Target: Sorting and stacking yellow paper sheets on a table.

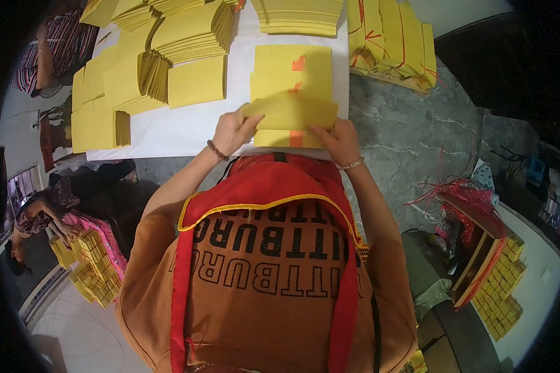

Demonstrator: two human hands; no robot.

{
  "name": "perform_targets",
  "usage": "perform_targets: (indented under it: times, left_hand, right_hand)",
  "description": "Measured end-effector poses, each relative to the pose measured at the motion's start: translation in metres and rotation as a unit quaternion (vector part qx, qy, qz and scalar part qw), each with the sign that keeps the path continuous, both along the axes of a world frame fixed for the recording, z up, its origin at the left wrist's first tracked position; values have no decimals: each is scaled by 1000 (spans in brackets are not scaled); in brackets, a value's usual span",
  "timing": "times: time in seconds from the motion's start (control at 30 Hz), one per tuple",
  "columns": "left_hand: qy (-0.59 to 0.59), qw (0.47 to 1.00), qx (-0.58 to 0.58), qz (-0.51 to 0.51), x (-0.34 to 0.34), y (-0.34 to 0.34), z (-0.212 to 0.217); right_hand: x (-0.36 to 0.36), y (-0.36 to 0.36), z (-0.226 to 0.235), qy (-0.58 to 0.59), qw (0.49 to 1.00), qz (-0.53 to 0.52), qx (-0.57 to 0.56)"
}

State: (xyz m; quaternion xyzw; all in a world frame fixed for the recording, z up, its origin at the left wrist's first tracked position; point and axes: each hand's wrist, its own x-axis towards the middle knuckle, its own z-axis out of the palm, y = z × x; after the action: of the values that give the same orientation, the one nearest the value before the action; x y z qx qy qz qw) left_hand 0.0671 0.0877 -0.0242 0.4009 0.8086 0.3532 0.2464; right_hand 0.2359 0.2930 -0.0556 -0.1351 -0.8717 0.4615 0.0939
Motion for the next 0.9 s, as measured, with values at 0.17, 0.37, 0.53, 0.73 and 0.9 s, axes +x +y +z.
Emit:
perform_targets:
  times: [0.17,0.37,0.53,0.73,0.9]
  left_hand:
    - [-67,991,-2,116,-12,19,-28]
    - [-106,983,-62,138,-19,31,-23]
    - [-95,981,-81,145,-22,34,-22]
    - [-154,973,-34,169,-25,34,-37]
    - [-257,945,25,203,-26,32,-38]
  right_hand:
    - [-24,-3,-11,65,961,-158,-216]
    - [-30,1,-10,20,975,-172,-135]
    - [-36,1,-13,3,975,-170,-144]
    - [-38,-1,-22,11,966,-193,-172]
    - [-39,0,-19,-17,967,-202,-156]
